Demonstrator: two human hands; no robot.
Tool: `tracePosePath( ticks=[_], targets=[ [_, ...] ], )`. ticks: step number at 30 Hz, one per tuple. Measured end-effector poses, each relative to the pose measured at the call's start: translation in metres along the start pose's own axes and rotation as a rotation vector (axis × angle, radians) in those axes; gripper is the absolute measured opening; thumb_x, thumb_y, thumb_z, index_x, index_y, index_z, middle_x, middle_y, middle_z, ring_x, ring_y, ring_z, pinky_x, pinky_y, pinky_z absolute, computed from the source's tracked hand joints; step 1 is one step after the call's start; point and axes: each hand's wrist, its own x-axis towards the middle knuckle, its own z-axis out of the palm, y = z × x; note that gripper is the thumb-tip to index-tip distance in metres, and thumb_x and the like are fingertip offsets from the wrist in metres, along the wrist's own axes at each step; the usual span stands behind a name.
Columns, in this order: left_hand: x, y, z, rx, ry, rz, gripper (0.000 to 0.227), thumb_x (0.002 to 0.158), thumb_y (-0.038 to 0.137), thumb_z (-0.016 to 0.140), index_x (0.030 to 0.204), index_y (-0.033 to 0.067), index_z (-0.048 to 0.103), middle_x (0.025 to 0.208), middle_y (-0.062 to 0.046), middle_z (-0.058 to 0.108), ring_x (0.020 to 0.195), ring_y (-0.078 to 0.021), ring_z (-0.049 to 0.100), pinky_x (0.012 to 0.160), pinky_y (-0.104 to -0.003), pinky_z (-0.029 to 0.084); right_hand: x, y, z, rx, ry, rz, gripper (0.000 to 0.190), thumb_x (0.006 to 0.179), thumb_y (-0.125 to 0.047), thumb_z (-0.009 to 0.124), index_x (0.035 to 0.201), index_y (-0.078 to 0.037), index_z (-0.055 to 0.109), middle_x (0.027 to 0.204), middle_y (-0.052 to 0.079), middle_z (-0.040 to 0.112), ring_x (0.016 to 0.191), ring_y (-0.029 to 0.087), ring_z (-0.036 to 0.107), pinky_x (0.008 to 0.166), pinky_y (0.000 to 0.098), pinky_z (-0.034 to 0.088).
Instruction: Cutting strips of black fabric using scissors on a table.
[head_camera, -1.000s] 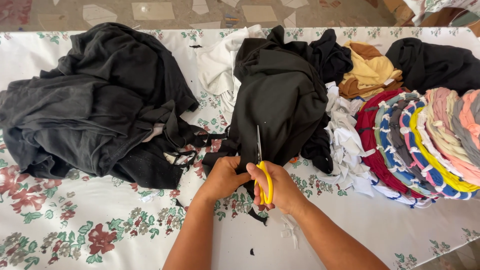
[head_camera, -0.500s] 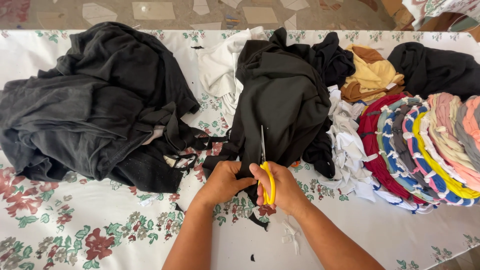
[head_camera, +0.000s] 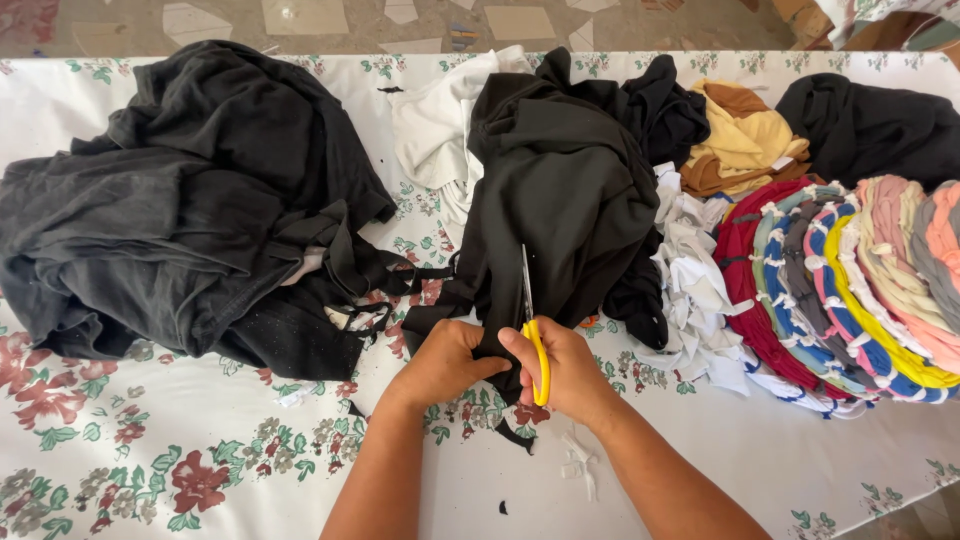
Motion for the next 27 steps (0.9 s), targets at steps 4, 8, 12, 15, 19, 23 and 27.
tracePosePath(
  ticks=[4,8,12,15,19,23,27],
  targets=[
    [0.002,0.011,-0.006,-0.037,0.001,-0.010,0.009,0.079,0.006,0.079,0.086,0.0013,0.076,0.067,-0.009,0.074,0.057,-0.0079,0.063,0.055,-0.028,0.051,0.001,-0.025,-0.002,-0.048,-0.006,0.052,0.042,0.089,-0.052,0.063,0.081,-0.011,0.056,0.056,0.004,0.061,0.044,0.014,0.065,0.035,0.0263,0.044],
    [0.002,0.009,-0.003,-0.027,0.010,0.013,0.012,0.078,0.005,0.077,0.089,0.0025,0.077,0.071,-0.009,0.076,0.059,-0.0087,0.066,0.058,-0.028,0.053,0.009,-0.018,-0.002,0.040,0.002,-0.030,0.049,0.092,-0.051,0.065,0.075,-0.008,0.049,0.055,0.004,0.058,0.043,0.014,0.063,0.035,0.0264,0.042],
    [0.002,0.003,-0.001,-0.031,0.065,0.081,0.011,0.076,0.006,0.076,0.086,0.0010,0.075,0.070,-0.011,0.074,0.056,-0.0127,0.066,0.056,-0.030,0.053,0.008,-0.011,0.003,0.010,0.054,-0.071,0.046,0.091,-0.048,0.067,0.074,-0.008,0.051,0.055,0.003,0.055,0.041,0.013,0.059,0.036,0.0253,0.042],
    [0.005,-0.009,0.004,0.231,0.091,0.002,0.034,0.075,0.011,0.085,0.064,-0.0088,0.059,0.058,-0.022,0.058,0.047,-0.0275,0.053,0.050,-0.038,0.046,0.007,-0.010,0.005,0.017,0.068,-0.048,0.042,0.091,-0.047,0.067,0.075,-0.010,0.054,0.055,0.002,0.055,0.040,0.013,0.057,0.037,0.0254,0.042],
    [0.003,0.002,0.004,0.235,0.085,0.059,0.036,0.073,0.013,0.083,0.059,-0.0052,0.056,0.055,-0.021,0.055,0.045,-0.0301,0.049,0.049,-0.039,0.044,0.016,-0.007,-0.003,0.048,0.023,-0.109,0.047,0.092,-0.048,0.067,0.074,-0.008,0.051,0.054,0.003,0.056,0.040,0.013,0.059,0.038,0.0257,0.045],
    [0.004,0.004,0.004,0.290,0.008,-0.031,0.038,0.072,0.015,0.083,0.056,-0.0042,0.055,0.053,-0.021,0.053,0.045,-0.0294,0.051,0.048,-0.040,0.043,0.016,-0.013,-0.004,-0.017,0.025,-0.109,0.046,0.092,-0.049,0.067,0.076,-0.008,0.054,0.055,0.003,0.059,0.042,0.013,0.061,0.040,0.0256,0.047],
    [0.004,-0.004,0.005,0.316,0.010,0.021,0.042,0.072,0.016,0.085,0.055,-0.0050,0.053,0.054,-0.022,0.051,0.045,-0.0327,0.048,0.048,-0.041,0.042,0.025,-0.001,0.002,0.002,0.079,-0.108,0.045,0.091,-0.046,0.071,0.074,-0.007,0.055,0.056,0.004,0.056,0.041,0.013,0.057,0.040,0.0275,0.046]
  ],
)
